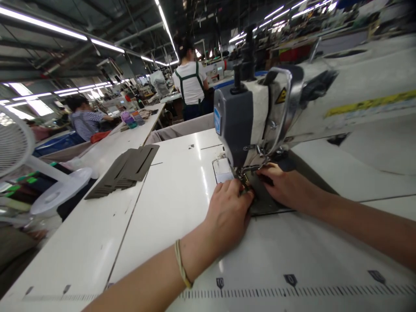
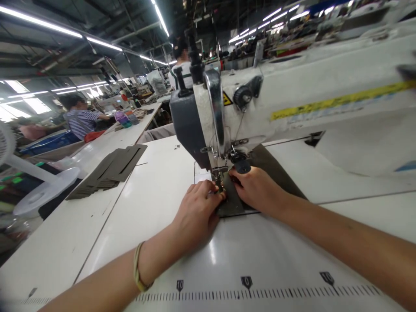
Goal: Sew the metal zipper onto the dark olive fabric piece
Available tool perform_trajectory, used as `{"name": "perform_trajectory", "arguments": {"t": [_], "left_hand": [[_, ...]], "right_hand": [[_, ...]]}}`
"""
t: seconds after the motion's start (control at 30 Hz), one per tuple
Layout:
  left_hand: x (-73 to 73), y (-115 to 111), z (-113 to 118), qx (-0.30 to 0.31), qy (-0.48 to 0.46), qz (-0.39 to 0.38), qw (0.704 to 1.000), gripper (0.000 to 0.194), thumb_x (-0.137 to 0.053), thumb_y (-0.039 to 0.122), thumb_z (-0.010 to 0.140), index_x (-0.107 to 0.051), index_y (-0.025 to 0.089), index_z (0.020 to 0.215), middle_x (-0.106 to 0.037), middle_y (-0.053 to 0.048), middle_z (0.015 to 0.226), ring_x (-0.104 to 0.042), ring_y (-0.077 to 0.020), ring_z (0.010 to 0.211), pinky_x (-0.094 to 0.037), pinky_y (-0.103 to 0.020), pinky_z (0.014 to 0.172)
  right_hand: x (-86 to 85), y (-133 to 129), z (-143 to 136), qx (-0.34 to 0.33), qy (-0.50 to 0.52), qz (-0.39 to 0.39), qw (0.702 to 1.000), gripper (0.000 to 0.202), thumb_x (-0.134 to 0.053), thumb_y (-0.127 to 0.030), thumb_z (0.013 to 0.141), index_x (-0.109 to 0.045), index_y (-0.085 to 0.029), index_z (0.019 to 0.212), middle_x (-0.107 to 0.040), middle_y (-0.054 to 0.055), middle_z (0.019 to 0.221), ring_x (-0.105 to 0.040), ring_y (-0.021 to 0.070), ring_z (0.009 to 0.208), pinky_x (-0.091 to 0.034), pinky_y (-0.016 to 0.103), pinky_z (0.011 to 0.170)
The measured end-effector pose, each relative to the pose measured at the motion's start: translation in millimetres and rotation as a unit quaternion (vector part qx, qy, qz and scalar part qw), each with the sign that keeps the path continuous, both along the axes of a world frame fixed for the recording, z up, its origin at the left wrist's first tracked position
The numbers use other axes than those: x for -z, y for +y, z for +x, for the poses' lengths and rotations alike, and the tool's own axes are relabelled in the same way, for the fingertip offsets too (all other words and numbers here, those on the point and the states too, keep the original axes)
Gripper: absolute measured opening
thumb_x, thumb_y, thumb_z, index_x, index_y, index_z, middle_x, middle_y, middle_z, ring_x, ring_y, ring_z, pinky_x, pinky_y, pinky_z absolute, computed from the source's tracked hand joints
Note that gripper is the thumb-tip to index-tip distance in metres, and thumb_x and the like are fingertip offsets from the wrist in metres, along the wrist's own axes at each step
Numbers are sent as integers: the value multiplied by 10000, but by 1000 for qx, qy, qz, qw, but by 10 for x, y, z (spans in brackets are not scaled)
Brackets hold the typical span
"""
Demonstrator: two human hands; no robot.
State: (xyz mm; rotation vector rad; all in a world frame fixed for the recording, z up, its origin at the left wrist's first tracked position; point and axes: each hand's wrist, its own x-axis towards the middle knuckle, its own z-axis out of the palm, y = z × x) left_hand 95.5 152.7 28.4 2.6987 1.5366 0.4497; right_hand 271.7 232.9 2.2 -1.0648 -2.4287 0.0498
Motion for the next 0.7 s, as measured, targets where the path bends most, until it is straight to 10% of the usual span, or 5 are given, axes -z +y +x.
{"name": "perform_trajectory", "arguments": {"t": [0.7], "left_hand": [[17, 27, -30, 15, 4, 22, 1000, 174, -541, 174, 785, -618, 162, 940, -530, -88, 986, -498, -244, 927, -425, -380, 809]], "right_hand": [[-151, -68, -101, 96, -119, -9, 988, 184, -497, -103, 850, -675, -137, 816, -648, 104, 830, -610, 244, 760, -409, 282, 604]]}}
